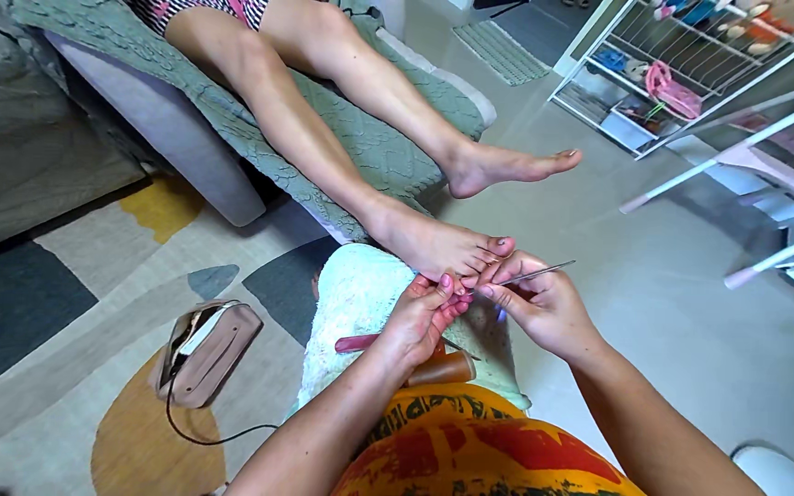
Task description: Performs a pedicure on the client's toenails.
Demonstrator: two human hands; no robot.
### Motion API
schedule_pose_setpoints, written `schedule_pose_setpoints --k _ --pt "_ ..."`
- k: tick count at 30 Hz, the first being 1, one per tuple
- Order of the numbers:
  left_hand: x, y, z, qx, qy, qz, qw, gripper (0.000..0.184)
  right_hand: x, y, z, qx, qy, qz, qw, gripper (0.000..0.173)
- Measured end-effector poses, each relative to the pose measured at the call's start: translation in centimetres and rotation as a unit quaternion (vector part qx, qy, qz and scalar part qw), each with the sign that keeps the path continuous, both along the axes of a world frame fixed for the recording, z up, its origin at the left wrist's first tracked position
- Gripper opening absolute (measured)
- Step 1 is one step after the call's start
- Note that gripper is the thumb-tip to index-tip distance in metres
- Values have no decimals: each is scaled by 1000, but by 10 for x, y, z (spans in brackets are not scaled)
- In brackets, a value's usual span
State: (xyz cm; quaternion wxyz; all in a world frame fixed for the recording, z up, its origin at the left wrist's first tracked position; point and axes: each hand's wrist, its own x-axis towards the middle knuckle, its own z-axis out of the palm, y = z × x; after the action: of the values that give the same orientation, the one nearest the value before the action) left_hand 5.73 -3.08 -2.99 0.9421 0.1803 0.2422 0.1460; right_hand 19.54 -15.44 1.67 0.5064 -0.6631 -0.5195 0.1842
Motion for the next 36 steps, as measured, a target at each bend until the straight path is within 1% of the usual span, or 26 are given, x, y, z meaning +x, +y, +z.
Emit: schedule_pose_setpoints --k 6,12,15,20,24,28,31,36 --pt "0 1 3 12 11 -2 1000 8 0 3 2 -2 -72 6 997 6" --pt "3 0 2 -10 12 5 1000 6 -2 7 1 0 -117 -14 993 6" --pt "4 -1 2 -20 10 9 1000 6 -3 9 0 3 -118 -28 993 6" --pt "4 -1 4 -25 24 13 999 10 -3 7 5 -10 -111 -12 994 5" --pt "5 -2 5 -24 23 21 999 7 -5 10 3 -5 -139 -30 990 6" --pt "5 -3 5 -24 30 24 999 9 -5 7 7 -22 -159 -9 987 7" --pt "5 -3 6 -26 28 26 999 7 -6 10 6 -11 -166 -15 986 6" --pt "5 -2 6 -19 25 25 999 8 -4 10 7 1 -120 -10 993 5"
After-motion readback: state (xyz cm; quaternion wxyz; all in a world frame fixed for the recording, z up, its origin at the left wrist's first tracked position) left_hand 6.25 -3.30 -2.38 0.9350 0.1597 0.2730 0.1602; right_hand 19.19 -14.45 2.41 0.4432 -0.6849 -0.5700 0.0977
